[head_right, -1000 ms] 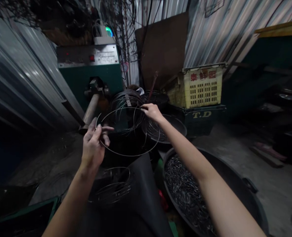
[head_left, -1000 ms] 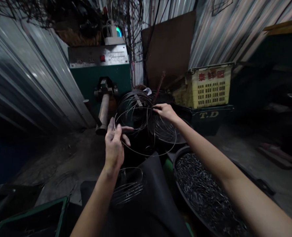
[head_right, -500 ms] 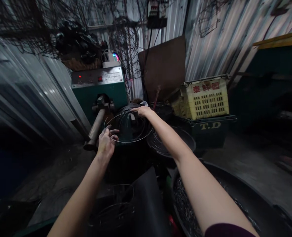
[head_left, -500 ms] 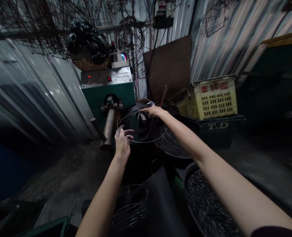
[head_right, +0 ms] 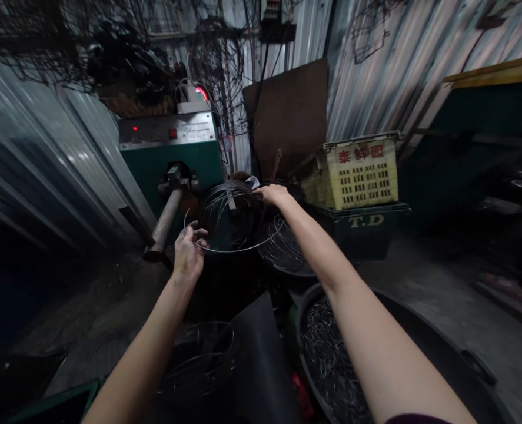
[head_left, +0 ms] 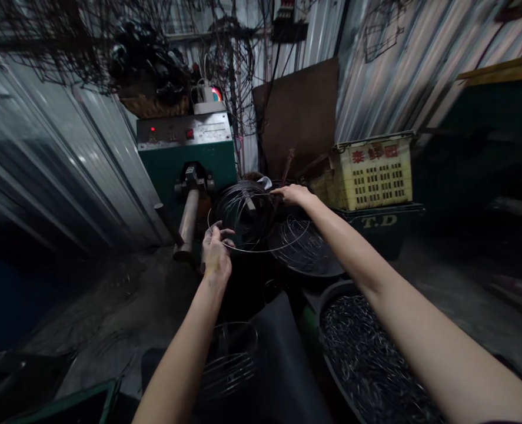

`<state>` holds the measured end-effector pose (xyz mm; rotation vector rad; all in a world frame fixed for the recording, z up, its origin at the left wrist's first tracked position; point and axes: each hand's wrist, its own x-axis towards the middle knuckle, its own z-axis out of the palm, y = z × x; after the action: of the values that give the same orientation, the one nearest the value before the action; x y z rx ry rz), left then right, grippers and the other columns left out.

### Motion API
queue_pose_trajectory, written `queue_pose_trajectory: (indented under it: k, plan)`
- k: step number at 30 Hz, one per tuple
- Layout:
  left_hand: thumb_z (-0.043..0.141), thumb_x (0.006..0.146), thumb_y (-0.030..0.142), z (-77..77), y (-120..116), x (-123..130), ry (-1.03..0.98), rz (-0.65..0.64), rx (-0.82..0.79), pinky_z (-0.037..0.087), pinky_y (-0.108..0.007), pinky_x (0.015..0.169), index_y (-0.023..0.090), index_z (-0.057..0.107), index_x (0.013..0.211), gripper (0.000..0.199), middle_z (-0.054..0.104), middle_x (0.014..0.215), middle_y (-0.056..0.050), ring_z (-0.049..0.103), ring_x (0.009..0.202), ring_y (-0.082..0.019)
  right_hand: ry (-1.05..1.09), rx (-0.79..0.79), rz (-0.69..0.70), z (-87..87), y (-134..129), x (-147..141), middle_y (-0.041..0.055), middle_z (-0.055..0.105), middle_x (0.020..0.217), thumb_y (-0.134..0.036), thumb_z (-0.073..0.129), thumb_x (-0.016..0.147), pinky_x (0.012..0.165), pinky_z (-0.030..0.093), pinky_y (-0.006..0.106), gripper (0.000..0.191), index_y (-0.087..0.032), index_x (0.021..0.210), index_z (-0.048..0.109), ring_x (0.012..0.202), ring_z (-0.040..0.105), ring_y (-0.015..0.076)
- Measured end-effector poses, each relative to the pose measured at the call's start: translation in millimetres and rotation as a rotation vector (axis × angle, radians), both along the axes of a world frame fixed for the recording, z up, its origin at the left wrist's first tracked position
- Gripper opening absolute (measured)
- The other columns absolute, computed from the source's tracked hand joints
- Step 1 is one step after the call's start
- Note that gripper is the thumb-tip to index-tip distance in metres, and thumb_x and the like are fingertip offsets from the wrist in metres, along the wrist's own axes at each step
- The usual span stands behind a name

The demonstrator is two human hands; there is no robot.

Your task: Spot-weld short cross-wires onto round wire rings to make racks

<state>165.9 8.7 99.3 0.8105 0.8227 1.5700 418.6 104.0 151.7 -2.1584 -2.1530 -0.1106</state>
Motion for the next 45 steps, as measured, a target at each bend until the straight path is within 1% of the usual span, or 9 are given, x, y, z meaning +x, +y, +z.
queue_pose_trajectory:
  k: [11,16,19,24,29,33,39,42,45]
  plan:
    - [0.046,0.084,0.021,-5.4,10,15,-0.109,-0.088,-0.052,0.044,-0.022,0.056,0.018,0.044,0.091,0.007,0.064,0.07,0.0,0.061,0.056,-0.01,-0.158,0.106,-0.308,73.6,19,11,0.0169,0.057,0.119,-0.028,0.045,0.089,0.087,0.039,0.05,0.033,-0.016,0.113,0.063,0.112,0.052,0.0324]
    - [0.05,0.083,0.017,-0.3,13,32,-0.12,-0.188,-0.076,0.037,-0.019,0.048,0.016,0.047,0.086,0.005,0.059,0.063,0.002,0.049,0.042,-0.005,-0.032,0.138,-0.436,90.0,-7,38,0.0246,0.054,0.119,-0.016,0.044,0.088,0.09,0.036,0.055,0.034,-0.004,0.116,0.059,0.113,0.05,0.035]
    - [0.048,0.085,0.017,8.3,5,46,-0.055,-0.268,0.065,0.032,-0.018,0.044,0.016,0.047,0.087,0.003,0.058,0.06,0.003,0.042,0.038,-0.004,0.125,0.108,-0.372,88.3,-35,49,0.0181,0.059,0.114,-0.013,0.051,0.084,0.081,0.045,0.043,0.043,-0.013,0.127,0.05,0.093,0.06,0.0239]
    - [0.044,0.09,0.033,8.9,-52,18,0.164,-0.286,0.312,0.027,-0.018,0.041,0.019,0.056,0.092,0.019,0.049,0.049,0.005,0.038,0.038,-0.005,0.535,0.237,0.063,40.5,-112,14,0.0103,0.064,0.093,-0.014,0.047,0.087,0.061,0.042,0.026,0.051,-0.016,0.137,0.036,0.064,0.052,0.0077]
    - [0.06,0.08,0.037,-7.1,-135,-81,0.394,-0.226,0.061,0.037,-0.021,0.047,0.019,0.066,0.093,0.023,0.054,0.057,0.001,0.05,0.05,-0.01,0.718,0.342,0.259,-23.3,-213,-69,0.0027,0.06,0.086,-0.039,0.049,0.087,0.063,0.042,0.029,0.041,-0.028,0.126,0.05,0.068,0.055,0.0092]
    - [0.061,0.079,0.032,-30.2,-181,-158,0.737,-0.182,-0.018,0.043,-0.022,0.054,0.02,0.068,0.102,0.027,0.058,0.061,-0.001,0.051,0.054,-0.011,1.015,0.111,0.376,-90.5,-266,-138,0.0026,0.063,0.099,-0.042,0.041,0.089,0.08,0.047,0.037,0.035,-0.032,0.117,0.059,0.087,0.061,0.0181]
    - [0.059,0.078,0.025,-97.4,-168,-188,0.977,-0.224,0.121,0.045,-0.026,0.081,0.023,0.071,0.091,0.018,0.068,0.087,-0.004,0.062,0.081,-0.017,1.037,-0.06,0.459,-195.4,-271,-180,0.0011,0.067,0.098,-0.029,0.043,0.085,0.083,0.048,0.033,0.032,-0.029,0.11,0.064,0.088,0.062,0.0178]
    - [0.061,0.075,0.022,-119.1,-144,-177,1.042,-0.28,0.238,0.043,-0.029,0.09,0.022,0.071,0.082,0.012,0.067,0.101,-0.007,0.061,0.094,-0.02,0.96,-0.133,0.449,-209.0,-274,-176,0.0002,0.066,0.103,-0.03,0.046,0.085,0.086,0.047,0.032,0.034,-0.03,0.116,0.06,0.092,0.061,0.0174]
    - [0.053,0.08,0.021,-133.2,-121,-166,1.066,-0.324,0.31,0.04,-0.031,0.095,0.023,0.068,0.1,0.025,0.062,0.116,-0.008,0.059,0.104,-0.02,0.991,-0.112,0.393,-213.6,-277,-175,-0.0017,0.063,0.115,-0.032,0.042,0.089,0.091,0.044,0.03,0.035,-0.031,0.121,0.056,0.103,0.059,0.0162]
